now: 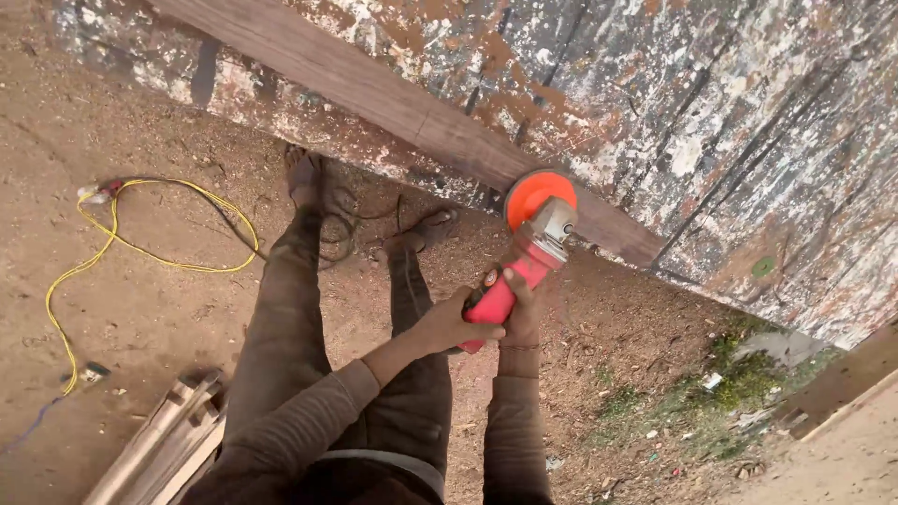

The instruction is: Use an angle grinder to sand and shape a wooden beam.

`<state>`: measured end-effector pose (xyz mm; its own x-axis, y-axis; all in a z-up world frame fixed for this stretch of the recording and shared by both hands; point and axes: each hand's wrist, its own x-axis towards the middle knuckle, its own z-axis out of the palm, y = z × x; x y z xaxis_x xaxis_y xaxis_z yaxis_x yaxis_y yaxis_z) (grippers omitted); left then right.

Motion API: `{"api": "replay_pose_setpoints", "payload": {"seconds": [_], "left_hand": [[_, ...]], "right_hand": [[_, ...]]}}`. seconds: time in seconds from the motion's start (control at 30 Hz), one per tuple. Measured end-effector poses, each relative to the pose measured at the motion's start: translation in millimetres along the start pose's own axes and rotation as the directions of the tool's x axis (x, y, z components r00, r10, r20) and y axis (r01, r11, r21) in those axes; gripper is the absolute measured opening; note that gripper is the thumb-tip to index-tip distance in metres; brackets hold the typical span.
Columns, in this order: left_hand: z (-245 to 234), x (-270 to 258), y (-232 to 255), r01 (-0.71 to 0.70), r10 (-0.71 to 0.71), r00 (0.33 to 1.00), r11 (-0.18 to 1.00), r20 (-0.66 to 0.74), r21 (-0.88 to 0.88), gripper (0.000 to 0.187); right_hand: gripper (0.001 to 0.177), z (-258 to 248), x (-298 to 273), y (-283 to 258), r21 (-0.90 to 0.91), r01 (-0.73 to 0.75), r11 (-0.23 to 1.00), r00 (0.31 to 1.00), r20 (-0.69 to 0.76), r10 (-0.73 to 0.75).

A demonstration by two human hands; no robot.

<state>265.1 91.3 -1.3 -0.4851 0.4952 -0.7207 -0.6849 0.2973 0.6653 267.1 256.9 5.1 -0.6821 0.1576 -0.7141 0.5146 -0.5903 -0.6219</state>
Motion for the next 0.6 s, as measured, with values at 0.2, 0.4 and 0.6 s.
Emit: {"api": "replay_pose_setpoints", "payload": {"seconds": [0.2, 0.4, 0.6], "left_hand": [[-45, 0, 21, 0.016, -0.031, 0.998, 0.971, -0.058, -0.240, 0.097], [-126, -10, 3, -0.024, -0.008, 0.980, 0.987, -0.199, -0.158, 0.093], [-234, -39, 5, -0.088, -0.007, 0.942, 0.960, -0.337, -0.267, 0.087]], "right_hand": [[0.041, 88, 8, -4, -0.054, 0.016, 0.998, 1.000, 0.012, -0.015], [0.037, 179, 26, 30, -0.094, 0.043, 0.995, 0.996, 0.079, -0.035], [0.028, 307, 53, 52, -0.176, -0.027, 0.984, 0.950, 0.301, 0.080]]}}
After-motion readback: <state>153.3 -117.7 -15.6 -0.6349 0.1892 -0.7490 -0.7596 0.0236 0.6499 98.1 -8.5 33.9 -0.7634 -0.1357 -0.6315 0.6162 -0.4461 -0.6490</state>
